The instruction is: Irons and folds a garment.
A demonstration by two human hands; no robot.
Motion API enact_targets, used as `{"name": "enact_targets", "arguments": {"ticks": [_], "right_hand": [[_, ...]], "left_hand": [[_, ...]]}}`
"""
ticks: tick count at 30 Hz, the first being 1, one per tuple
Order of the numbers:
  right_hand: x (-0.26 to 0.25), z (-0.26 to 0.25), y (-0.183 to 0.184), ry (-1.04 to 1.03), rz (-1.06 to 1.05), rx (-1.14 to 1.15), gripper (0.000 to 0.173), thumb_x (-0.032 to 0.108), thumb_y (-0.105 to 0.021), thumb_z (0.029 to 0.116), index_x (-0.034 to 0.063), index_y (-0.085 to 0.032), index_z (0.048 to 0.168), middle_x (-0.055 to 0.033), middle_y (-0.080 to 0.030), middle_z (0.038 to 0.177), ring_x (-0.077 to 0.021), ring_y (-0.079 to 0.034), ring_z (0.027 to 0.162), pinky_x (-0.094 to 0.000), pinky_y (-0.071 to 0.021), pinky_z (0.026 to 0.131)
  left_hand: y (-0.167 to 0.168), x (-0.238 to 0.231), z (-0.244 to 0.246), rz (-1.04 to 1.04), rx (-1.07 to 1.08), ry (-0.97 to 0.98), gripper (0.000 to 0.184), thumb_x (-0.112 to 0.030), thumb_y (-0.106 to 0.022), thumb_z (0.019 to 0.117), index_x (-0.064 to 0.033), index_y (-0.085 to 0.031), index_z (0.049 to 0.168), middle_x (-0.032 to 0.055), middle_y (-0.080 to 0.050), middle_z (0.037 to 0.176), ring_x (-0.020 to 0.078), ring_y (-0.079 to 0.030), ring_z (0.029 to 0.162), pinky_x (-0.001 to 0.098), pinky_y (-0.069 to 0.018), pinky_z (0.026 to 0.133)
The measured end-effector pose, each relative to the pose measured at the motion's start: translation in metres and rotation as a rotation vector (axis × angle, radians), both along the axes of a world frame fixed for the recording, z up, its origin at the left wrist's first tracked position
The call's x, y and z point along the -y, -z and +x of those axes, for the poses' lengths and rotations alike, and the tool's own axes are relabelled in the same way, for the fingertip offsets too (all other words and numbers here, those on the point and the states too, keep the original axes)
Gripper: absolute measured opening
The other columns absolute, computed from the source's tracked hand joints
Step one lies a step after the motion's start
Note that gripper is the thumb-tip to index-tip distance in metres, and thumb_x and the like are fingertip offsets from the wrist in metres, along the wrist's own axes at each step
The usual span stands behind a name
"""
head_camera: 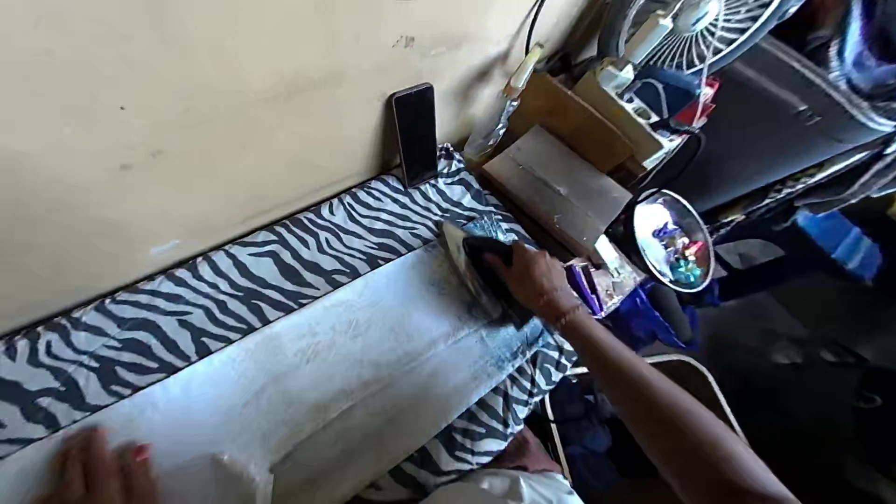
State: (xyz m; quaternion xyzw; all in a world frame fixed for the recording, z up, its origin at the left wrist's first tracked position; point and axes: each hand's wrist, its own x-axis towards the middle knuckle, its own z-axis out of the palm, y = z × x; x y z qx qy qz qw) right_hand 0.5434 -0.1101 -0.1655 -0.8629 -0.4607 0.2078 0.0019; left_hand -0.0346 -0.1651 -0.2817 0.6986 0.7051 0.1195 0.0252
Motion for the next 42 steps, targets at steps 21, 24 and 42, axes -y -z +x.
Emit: {"name": "enact_targets", "arguments": {"ticks": [21, 24, 42], "right_hand": [[-0.049, -0.186, 0.009, -1.046, 0.512, 0.066, 0.068, 0.035, -0.084, 0.0861, -0.0066, -0.06, 0.134, -0.0395, -0.056, 0.131, -0.0622, -0.051, 0.123, -0.0784, -0.0387, 0.096], [-0.006, -0.233, 0.03, -1.34, 0.396, -0.275, 0.056, 0.028, -0.081, 0.0883, 0.0014, -0.064, 0.134, -0.0288, -0.061, 0.135, -0.0501, -0.055, 0.128, -0.0679, -0.0445, 0.102], [0.019, -0.272, 0.083, -1.587, 0.494, -0.417, 0.018, 0.005, -0.061, 0.0962, 0.0031, -0.076, 0.105, -0.0201, -0.072, 0.116, -0.0377, -0.073, 0.098, -0.0528, -0.061, 0.082]], "left_hand": [[-0.017, 0.157, 0.113, 0.156, 0.764, -0.277, 0.024, -0.004, -0.052, 0.0957, 0.0077, -0.068, 0.109, 0.0103, -0.068, 0.085, 0.0116, -0.064, 0.073, 0.0275, -0.0545, 0.069], [-0.033, 0.141, 0.103, -0.218, 0.741, -0.187, 0.058, 0.004, -0.074, 0.0775, 0.0064, -0.057, 0.133, 0.0229, -0.067, 0.117, 0.0353, -0.063, 0.112, 0.049, -0.0511, 0.099], [-0.063, 0.108, 0.107, -0.715, 0.438, -0.051, 0.092, -0.034, -0.076, 0.0885, -0.0349, -0.023, 0.163, 0.0314, -0.039, 0.148, 0.0514, -0.042, 0.134, 0.0679, -0.0429, 0.099]]}}
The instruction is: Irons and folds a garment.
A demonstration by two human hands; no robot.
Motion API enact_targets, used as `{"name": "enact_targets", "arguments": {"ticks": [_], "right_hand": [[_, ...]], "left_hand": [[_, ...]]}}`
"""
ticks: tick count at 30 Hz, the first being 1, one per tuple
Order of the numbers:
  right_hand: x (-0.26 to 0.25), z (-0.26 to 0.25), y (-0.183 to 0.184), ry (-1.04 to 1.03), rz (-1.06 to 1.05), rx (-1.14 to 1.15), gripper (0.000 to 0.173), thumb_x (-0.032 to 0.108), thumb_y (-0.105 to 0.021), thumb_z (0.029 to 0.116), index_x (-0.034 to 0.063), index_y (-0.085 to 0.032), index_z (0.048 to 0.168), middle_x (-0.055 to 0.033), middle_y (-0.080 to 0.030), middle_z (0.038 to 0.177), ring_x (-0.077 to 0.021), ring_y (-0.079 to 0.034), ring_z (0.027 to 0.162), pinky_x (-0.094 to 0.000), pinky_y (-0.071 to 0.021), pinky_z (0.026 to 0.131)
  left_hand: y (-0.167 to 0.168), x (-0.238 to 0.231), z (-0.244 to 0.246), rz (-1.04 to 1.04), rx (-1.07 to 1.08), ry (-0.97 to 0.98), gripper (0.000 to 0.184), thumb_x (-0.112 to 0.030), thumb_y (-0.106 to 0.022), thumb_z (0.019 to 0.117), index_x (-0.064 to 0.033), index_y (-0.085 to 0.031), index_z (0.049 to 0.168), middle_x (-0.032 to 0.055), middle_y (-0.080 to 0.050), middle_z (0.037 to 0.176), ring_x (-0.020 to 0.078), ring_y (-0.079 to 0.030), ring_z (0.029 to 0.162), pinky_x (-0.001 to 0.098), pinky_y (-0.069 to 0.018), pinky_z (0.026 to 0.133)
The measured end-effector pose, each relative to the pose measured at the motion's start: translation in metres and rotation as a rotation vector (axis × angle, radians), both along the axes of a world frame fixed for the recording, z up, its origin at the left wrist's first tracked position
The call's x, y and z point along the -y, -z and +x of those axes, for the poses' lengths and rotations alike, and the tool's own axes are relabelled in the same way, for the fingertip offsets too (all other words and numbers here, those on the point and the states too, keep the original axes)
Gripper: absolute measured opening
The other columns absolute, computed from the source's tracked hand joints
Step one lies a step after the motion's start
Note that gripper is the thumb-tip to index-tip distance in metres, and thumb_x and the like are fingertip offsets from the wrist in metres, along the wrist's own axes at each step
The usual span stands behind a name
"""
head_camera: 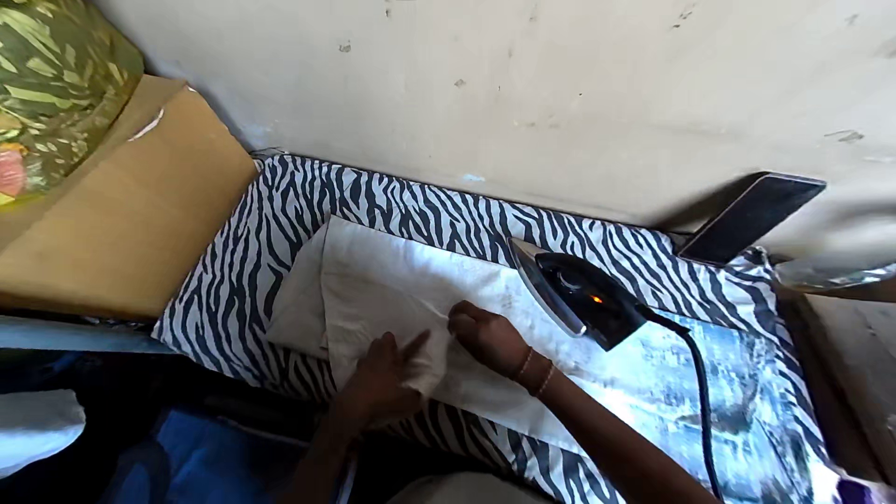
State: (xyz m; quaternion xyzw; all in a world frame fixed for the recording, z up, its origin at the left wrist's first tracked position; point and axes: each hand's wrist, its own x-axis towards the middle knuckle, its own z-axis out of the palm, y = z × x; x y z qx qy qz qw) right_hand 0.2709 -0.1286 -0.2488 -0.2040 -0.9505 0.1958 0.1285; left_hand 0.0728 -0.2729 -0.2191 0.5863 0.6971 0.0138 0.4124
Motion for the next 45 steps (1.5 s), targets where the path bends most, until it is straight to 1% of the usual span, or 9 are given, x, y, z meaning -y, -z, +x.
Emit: {"name": "enact_targets", "arguments": {"ticks": [2, 7, 12, 14, 19, 26, 33, 41, 45], "right_hand": [[-0.004, 0.024, 0.017, 0.019, 0.11, 0.018, 0.016, 0.009, -0.063, 0.0961, 0.0083, -0.079, 0.102, -0.0184, -0.072, 0.117, -0.0408, -0.066, 0.117, -0.0584, -0.0539, 0.098], [-0.027, 0.074, -0.039, 0.357, 0.199, 0.039, 0.023, 0.017, -0.066, 0.0962, 0.0022, -0.077, 0.108, -0.0266, -0.066, 0.128, -0.0487, -0.061, 0.122, -0.0661, -0.0481, 0.101], [-0.068, 0.113, -0.085, 0.827, 0.031, 0.489, 0.058, 0.033, -0.056, 0.1076, -0.0078, -0.048, 0.147, -0.0427, -0.056, 0.133, -0.0634, -0.055, 0.123, -0.0782, -0.0407, 0.097], [-0.078, 0.121, -0.083, 0.784, -0.024, 0.499, 0.054, 0.03, -0.059, 0.1065, -0.0099, -0.05, 0.142, -0.0428, -0.061, 0.122, -0.0634, -0.06, 0.114, -0.0783, -0.043, 0.093], [-0.032, 0.073, -0.121, 0.624, -0.208, 0.398, 0.053, 0.028, -0.061, 0.1044, -0.0131, -0.049, 0.136, -0.037, -0.065, 0.106, -0.0529, -0.067, 0.097, -0.0693, -0.0499, 0.086], [0.089, -0.123, -0.1, 0.326, -0.35, 0.659, 0.049, 0.033, -0.043, 0.1115, -0.0005, -0.044, 0.147, -0.0267, -0.063, 0.13, -0.0411, -0.067, 0.116, -0.0544, -0.0538, 0.096], [0.099, -0.031, -0.081, 0.672, -0.185, 0.74, 0.046, 0.032, -0.053, 0.108, -0.0054, -0.052, 0.135, -0.0278, -0.07, 0.105, -0.0451, -0.073, 0.089, -0.0571, -0.0586, 0.075], [0.054, -0.133, -0.084, 0.395, -0.18, 0.655, 0.04, 0.033, -0.051, 0.1097, -0.0009, -0.051, 0.13, -0.0228, -0.068, 0.097, -0.0421, -0.072, 0.092, -0.0544, -0.0577, 0.076], [0.046, -0.12, -0.081, 0.334, -0.105, 0.63, 0.036, 0.032, -0.057, 0.1069, 0.0011, -0.055, 0.124, -0.0204, -0.069, 0.093, -0.0408, -0.072, 0.086, -0.0541, -0.0573, 0.073]], "left_hand": [[0.004, 0.018, 0.04, -0.03, -0.229, -0.017, 0.091, -0.058, -0.075, 0.083, -0.0505, -0.025, 0.159, 0.027, -0.029, 0.161, 0.0544, -0.03, 0.143, 0.0754, -0.0351, 0.099], [0.017, 0.036, 0.088, 0.026, -0.299, -0.199, 0.078, -0.051, -0.072, 0.0882, -0.0464, -0.035, 0.157, 0.0231, -0.025, 0.166, 0.0554, -0.021, 0.149, 0.0803, -0.0239, 0.104], [0.055, 0.06, 0.134, 0.479, -0.31, -0.339, 0.1, -0.063, -0.078, 0.0743, -0.0086, -0.048, 0.153, 0.0274, -0.048, 0.151, 0.057, -0.044, 0.137, 0.0836, -0.0244, 0.104], [0.067, 0.075, 0.151, 0.601, -0.296, -0.31, 0.103, -0.063, -0.078, 0.073, 0.005, -0.051, 0.146, 0.0275, -0.053, 0.147, 0.054, -0.05, 0.134, 0.08, -0.0288, 0.104], [0.025, 0.124, 0.12, 0.646, -0.068, -0.441, 0.025, -0.025, -0.065, 0.0962, -0.0075, -0.08, 0.105, 0.0117, -0.077, 0.084, 0.0305, -0.075, 0.075, 0.0522, -0.0593, 0.068], [-0.006, 0.135, 0.048, 0.897, -0.384, -0.68, 0.03, -0.023, -0.056, 0.0962, -0.003, -0.079, 0.095, 0.0107, -0.076, 0.082, 0.0241, -0.072, 0.071, 0.0407, -0.0589, 0.069], [0.025, 0.134, 0.013, 0.449, -0.213, -0.828, 0.04, -0.026, -0.048, 0.1062, 0.0053, -0.072, 0.112, 0.0244, -0.073, 0.097, 0.0444, -0.072, 0.092, 0.0638, -0.0544, 0.081], [0.042, 0.116, 0.01, 0.192, -0.247, -0.809, 0.037, -0.024, -0.05, 0.1077, 0.009, -0.068, 0.108, 0.0312, -0.069, 0.096, 0.0508, -0.069, 0.091, 0.0671, -0.0519, 0.077], [0.024, 0.114, 0.034, 0.56, -0.382, -0.675, 0.023, -0.007, -0.062, 0.0948, 0.0082, -0.07, 0.11, 0.0284, -0.069, 0.112, 0.0481, -0.067, 0.104, 0.0595, -0.055, 0.085]]}}
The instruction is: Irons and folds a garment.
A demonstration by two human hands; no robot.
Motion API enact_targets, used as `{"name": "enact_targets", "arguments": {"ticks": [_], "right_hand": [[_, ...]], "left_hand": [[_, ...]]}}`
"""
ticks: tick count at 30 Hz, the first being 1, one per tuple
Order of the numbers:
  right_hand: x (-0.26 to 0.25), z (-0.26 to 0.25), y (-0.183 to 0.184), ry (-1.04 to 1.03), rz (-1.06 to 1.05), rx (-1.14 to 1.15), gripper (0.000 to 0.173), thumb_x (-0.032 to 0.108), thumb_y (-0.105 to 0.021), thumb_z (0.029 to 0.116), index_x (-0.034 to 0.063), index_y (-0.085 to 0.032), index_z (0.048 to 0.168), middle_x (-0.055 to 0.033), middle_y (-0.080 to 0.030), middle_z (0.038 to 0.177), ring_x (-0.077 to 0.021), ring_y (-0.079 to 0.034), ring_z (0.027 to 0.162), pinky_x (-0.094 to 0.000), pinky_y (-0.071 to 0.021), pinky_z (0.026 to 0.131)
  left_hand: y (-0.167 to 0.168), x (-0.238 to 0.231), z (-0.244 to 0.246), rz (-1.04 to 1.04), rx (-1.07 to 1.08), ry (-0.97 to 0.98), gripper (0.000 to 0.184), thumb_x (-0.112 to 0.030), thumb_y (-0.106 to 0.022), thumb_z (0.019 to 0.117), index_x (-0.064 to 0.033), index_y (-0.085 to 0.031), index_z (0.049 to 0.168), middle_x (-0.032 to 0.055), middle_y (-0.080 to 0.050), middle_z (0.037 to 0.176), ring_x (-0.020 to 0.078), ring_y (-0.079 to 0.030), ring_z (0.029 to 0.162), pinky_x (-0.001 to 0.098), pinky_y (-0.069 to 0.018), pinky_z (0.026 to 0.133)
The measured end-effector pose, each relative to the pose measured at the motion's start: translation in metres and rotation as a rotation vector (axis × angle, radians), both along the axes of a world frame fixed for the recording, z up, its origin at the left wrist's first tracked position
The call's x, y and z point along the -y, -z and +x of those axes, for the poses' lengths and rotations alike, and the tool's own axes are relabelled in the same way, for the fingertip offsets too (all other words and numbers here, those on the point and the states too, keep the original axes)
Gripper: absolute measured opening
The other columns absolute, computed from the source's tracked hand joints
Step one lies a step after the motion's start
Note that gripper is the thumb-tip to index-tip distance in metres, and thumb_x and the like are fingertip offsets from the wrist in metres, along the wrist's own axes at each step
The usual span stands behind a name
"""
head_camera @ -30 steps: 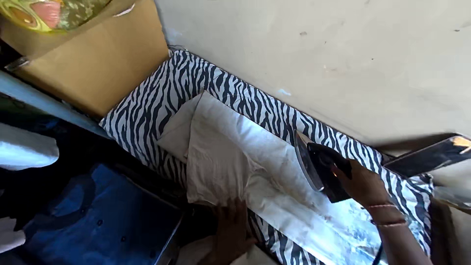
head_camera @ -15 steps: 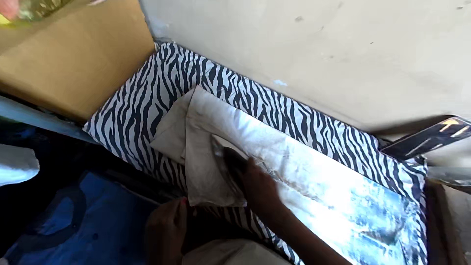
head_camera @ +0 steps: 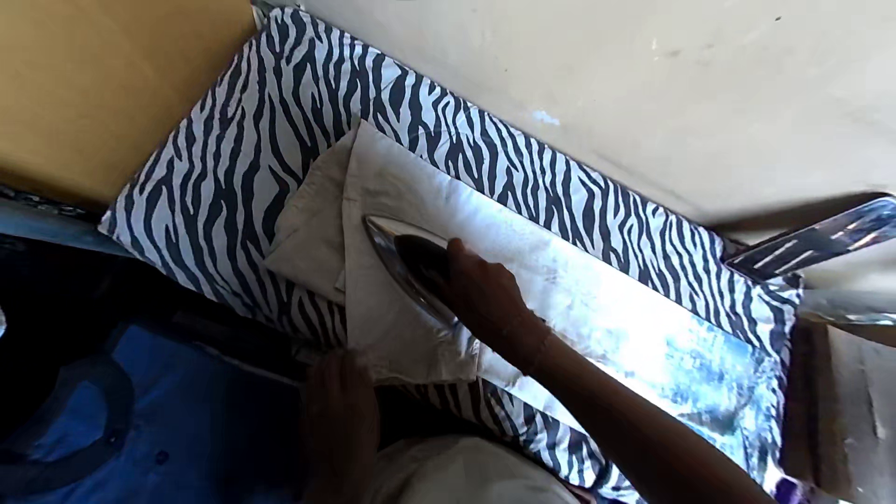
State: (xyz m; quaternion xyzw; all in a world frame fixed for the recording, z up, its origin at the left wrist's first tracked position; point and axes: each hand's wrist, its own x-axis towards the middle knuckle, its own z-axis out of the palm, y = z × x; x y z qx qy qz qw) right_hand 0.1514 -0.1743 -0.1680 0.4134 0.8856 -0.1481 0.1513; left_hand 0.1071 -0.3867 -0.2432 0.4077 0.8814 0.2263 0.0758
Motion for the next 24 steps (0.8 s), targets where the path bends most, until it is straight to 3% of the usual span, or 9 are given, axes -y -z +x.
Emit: {"name": "enact_targets", "arguments": {"ticks": [3, 7, 11, 13, 15, 18, 20, 22, 24], "right_hand": [[-0.004, 0.009, 0.001, -0.059, 0.012, 0.047, 0.037, 0.035, -0.057, 0.1067, 0.0014, -0.055, 0.123, -0.0193, -0.069, 0.089, -0.04, -0.072, 0.085, -0.0538, -0.0571, 0.072], [0.002, 0.014, 0.004, -0.037, 0.054, -0.002, 0.03, 0.027, -0.06, 0.1051, 0.0018, -0.056, 0.121, -0.0196, -0.068, 0.087, -0.0411, -0.072, 0.082, -0.0547, -0.0569, 0.069], [0.051, 0.066, 0.01, -0.03, 0.048, -0.038, 0.042, 0.033, -0.058, 0.1048, -0.0041, -0.06, 0.126, -0.0235, -0.071, 0.09, -0.0418, -0.073, 0.078, -0.0537, -0.0587, 0.066], [0.057, 0.068, 0.006, -0.022, 0.035, 0.009, 0.041, 0.032, -0.058, 0.1056, -0.0038, -0.059, 0.126, -0.0232, -0.071, 0.094, -0.0407, -0.074, 0.08, -0.0511, -0.0587, 0.067], [0.051, 0.046, -0.001, 0.02, -0.041, 0.064, 0.04, 0.031, -0.053, 0.1081, -0.0032, -0.057, 0.129, -0.0242, -0.071, 0.102, -0.0415, -0.073, 0.092, -0.0526, -0.0583, 0.077], [0.053, 0.032, -0.003, 0.051, -0.119, 0.096, 0.049, 0.042, -0.047, 0.1097, 0.0003, -0.052, 0.134, -0.0228, -0.069, 0.111, -0.0397, -0.071, 0.103, -0.0517, -0.0569, 0.085], [0.071, 0.064, 0.009, -0.009, -0.018, -0.048, 0.054, 0.046, -0.056, 0.1046, -0.0039, -0.059, 0.126, -0.0242, -0.071, 0.096, -0.0415, -0.074, 0.085, -0.0531, -0.0593, 0.071], [0.082, 0.095, 0.021, -0.067, 0.135, -0.161, 0.054, 0.046, -0.063, 0.0996, -0.0061, -0.065, 0.117, -0.0227, -0.07, 0.083, -0.0389, -0.072, 0.067, -0.0498, -0.0583, 0.056], [0.078, 0.099, 0.022, -0.04, 0.201, -0.18, 0.052, 0.044, -0.062, 0.1008, -0.0064, -0.065, 0.112, -0.0216, -0.069, 0.08, -0.0379, -0.072, 0.064, -0.0483, -0.0576, 0.054]], "left_hand": [[0.023, -0.022, 0.041, 0.201, 0.016, 0.315, 0.033, -0.01, -0.067, 0.091, -0.0044, -0.071, 0.124, 0.0172, -0.069, 0.128, 0.037, -0.067, 0.119, 0.0523, -0.0537, 0.098], [0.072, -0.033, 0.071, 0.275, -0.149, 0.329, 0.044, -0.006, -0.076, 0.0788, -0.0295, -0.076, 0.116, 0.0103, -0.071, 0.119, 0.0347, -0.068, 0.106, 0.057, -0.0517, 0.086], [0.064, -0.002, 0.061, 0.347, -0.086, 0.378, 0.024, -0.009, -0.066, 0.0872, -0.0214, -0.08, 0.103, 0.0064, -0.075, 0.098, 0.0248, -0.072, 0.091, 0.0423, -0.0574, 0.081], [0.055, 0.012, 0.048, 0.383, -0.039, 0.275, 0.021, -0.012, -0.061, 0.0929, -0.0109, -0.08, 0.101, 0.0097, -0.074, 0.092, 0.0244, -0.073, 0.087, 0.0378, -0.0601, 0.08], [0.051, 0.02, 0.026, 0.358, -0.052, 0.191, 0.028, -0.015, -0.06, 0.0935, -0.0075, -0.076, 0.116, 0.0174, -0.072, 0.107, 0.0344, -0.07, 0.1, 0.0458, -0.0573, 0.087], [0.061, 0.028, -0.008, 0.267, -0.064, 0.29, 0.047, -0.025, -0.062, 0.0904, -0.0176, -0.063, 0.137, 0.0237, -0.06, 0.134, 0.0473, -0.056, 0.124, 0.0589, -0.0471, 0.099], [0.067, 0.03, -0.021, 0.255, -0.11, 0.324, 0.04, -0.023, -0.063, 0.0901, -0.0158, -0.069, 0.129, 0.0232, -0.065, 0.127, 0.048, -0.06, 0.117, 0.0606, -0.0502, 0.094], [0.072, 0.029, -0.027, 0.287, -0.197, 0.319, 0.028, -0.024, -0.062, 0.093, -0.0102, -0.076, 0.113, 0.0199, -0.071, 0.109, 0.0427, -0.068, 0.103, 0.0554, -0.054, 0.087], [0.075, 0.034, -0.028, 0.311, -0.246, 0.334, 0.025, -0.024, -0.059, 0.0964, -0.0078, -0.077, 0.102, 0.0164, -0.073, 0.098, 0.0363, -0.07, 0.095, 0.0498, -0.0545, 0.083]]}}
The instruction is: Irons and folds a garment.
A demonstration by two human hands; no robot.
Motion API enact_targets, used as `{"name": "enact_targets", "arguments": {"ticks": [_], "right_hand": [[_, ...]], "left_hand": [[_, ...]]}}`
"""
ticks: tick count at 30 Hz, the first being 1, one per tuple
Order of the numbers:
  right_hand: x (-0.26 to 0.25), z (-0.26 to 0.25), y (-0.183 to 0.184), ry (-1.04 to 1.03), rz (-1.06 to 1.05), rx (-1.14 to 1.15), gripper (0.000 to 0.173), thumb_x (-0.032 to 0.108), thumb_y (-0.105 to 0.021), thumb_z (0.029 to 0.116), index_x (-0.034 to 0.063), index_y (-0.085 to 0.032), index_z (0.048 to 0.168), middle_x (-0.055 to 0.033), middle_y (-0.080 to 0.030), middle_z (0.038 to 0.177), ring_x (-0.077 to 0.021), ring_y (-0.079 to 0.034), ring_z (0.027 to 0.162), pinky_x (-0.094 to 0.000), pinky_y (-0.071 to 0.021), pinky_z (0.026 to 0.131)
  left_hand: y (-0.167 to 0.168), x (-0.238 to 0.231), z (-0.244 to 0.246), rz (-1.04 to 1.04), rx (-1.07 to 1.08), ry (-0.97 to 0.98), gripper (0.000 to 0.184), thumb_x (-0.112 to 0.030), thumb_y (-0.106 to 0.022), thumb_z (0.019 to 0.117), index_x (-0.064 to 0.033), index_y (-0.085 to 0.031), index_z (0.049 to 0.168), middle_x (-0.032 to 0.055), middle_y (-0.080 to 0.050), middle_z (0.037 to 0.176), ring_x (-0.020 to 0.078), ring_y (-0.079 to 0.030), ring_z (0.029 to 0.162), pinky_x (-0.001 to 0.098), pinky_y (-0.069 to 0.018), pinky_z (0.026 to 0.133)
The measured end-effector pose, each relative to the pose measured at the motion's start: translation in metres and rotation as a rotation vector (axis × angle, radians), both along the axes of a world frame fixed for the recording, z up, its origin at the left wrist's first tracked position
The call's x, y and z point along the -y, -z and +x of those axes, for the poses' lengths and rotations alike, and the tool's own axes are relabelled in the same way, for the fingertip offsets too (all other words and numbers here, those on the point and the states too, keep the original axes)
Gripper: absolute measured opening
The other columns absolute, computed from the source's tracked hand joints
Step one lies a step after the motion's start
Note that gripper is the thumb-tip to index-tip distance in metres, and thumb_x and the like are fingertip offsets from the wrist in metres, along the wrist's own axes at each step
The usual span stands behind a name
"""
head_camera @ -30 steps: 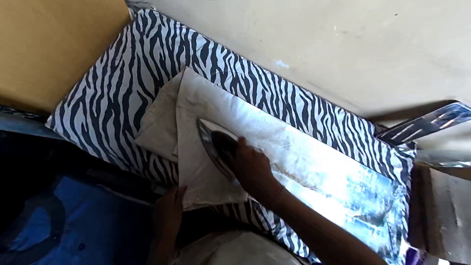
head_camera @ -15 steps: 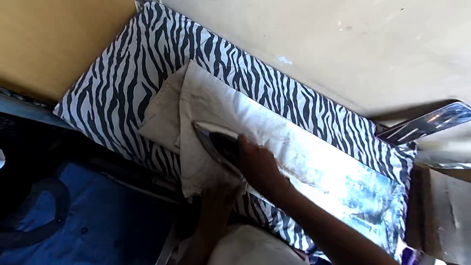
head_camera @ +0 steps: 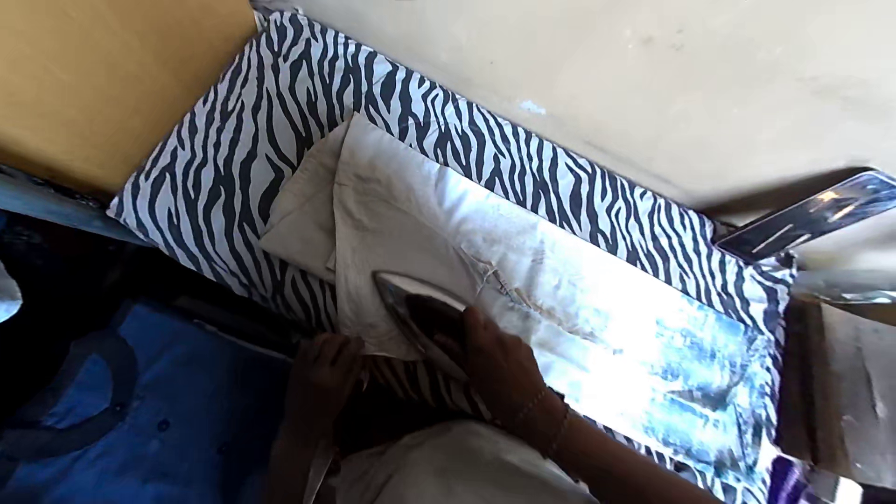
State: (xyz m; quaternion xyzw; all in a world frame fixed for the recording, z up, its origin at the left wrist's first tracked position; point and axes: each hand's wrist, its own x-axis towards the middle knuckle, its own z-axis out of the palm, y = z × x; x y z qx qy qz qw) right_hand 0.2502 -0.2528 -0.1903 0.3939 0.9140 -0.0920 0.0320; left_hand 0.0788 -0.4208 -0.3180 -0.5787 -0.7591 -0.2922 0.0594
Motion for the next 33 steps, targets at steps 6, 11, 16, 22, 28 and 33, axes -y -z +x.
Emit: {"name": "enact_targets", "arguments": {"ticks": [6, 11, 16, 22, 28, 33], "right_hand": [[-0.019, -0.045, -0.015, 0.116, -0.221, 0.162, 0.057, 0.05, -0.052, 0.1058, -0.0026, -0.058, 0.127, -0.0238, -0.07, 0.099, -0.0413, -0.073, 0.09, -0.0528, -0.0579, 0.075], [0.003, -0.028, -0.007, -0.004, -0.075, 0.106, 0.055, 0.047, -0.057, 0.1031, -0.0048, -0.062, 0.122, -0.0228, -0.07, 0.089, -0.0385, -0.073, 0.073, -0.0476, -0.0584, 0.061], [0.008, -0.05, -0.008, -0.02, -0.152, 0.142, 0.052, 0.045, -0.054, 0.1053, -0.0023, -0.06, 0.127, -0.024, -0.07, 0.098, -0.0393, -0.074, 0.081, -0.0484, -0.0588, 0.066], [0.013, -0.063, -0.015, -0.115, -0.255, 0.202, 0.052, 0.042, -0.047, 0.1092, -0.0025, -0.055, 0.134, -0.0252, -0.068, 0.107, -0.0407, -0.073, 0.092, -0.0489, -0.0587, 0.073], [0.029, -0.029, -0.002, -0.144, -0.173, 0.107, 0.047, 0.036, -0.057, 0.1053, -0.0024, -0.06, 0.131, -0.0262, -0.07, 0.101, -0.0405, -0.073, 0.08, -0.0498, -0.0592, 0.065], [0.025, 0.016, 0.002, 0.067, 0.023, 0.019, 0.046, 0.038, -0.065, 0.1, -0.006, -0.065, 0.116, -0.0238, -0.07, 0.085, -0.0382, -0.072, 0.064, -0.049, -0.058, 0.054]], "left_hand": [[0.003, 0.007, -0.001, 0.058, 0.003, 0.015, 0.022, -0.022, -0.06, 0.0979, -0.0065, -0.076, 0.095, 0.0156, -0.073, 0.095, 0.0332, -0.07, 0.094, 0.0438, -0.056, 0.084], [0.009, 0.007, -0.001, 0.011, 0.081, 0.028, 0.026, -0.026, -0.062, 0.0925, -0.0066, -0.074, 0.105, 0.0189, -0.071, 0.108, 0.0348, -0.071, 0.101, 0.0441, -0.0584, 0.087], [0.003, 0.014, 0.006, 0.067, 0.101, -0.021, 0.017, -0.012, -0.062, 0.0942, -0.0001, -0.074, 0.096, 0.0208, -0.071, 0.098, 0.0311, -0.072, 0.089, 0.036, -0.0593, 0.08], [0.004, 0.014, 0.021, 0.135, 0.057, -0.173, 0.011, -0.006, -0.063, 0.0912, 0.0027, -0.07, 0.094, 0.0227, -0.069, 0.096, 0.0291, -0.07, 0.084, 0.0327, -0.0589, 0.076], [0.015, 0.01, 0.03, 0.176, 0.009, -0.287, 0.016, -0.01, -0.061, 0.09, 0.0044, -0.068, 0.087, 0.0229, -0.069, 0.093, 0.0305, -0.071, 0.08, 0.0352, -0.0593, 0.072], [0.014, 0.004, 0.016, 0.114, 0.041, -0.25, 0.04, -0.021, -0.066, 0.0866, 0.0045, -0.067, 0.117, 0.0234, -0.07, 0.105, 0.034, -0.071, 0.09, 0.0414, -0.059, 0.076]]}}
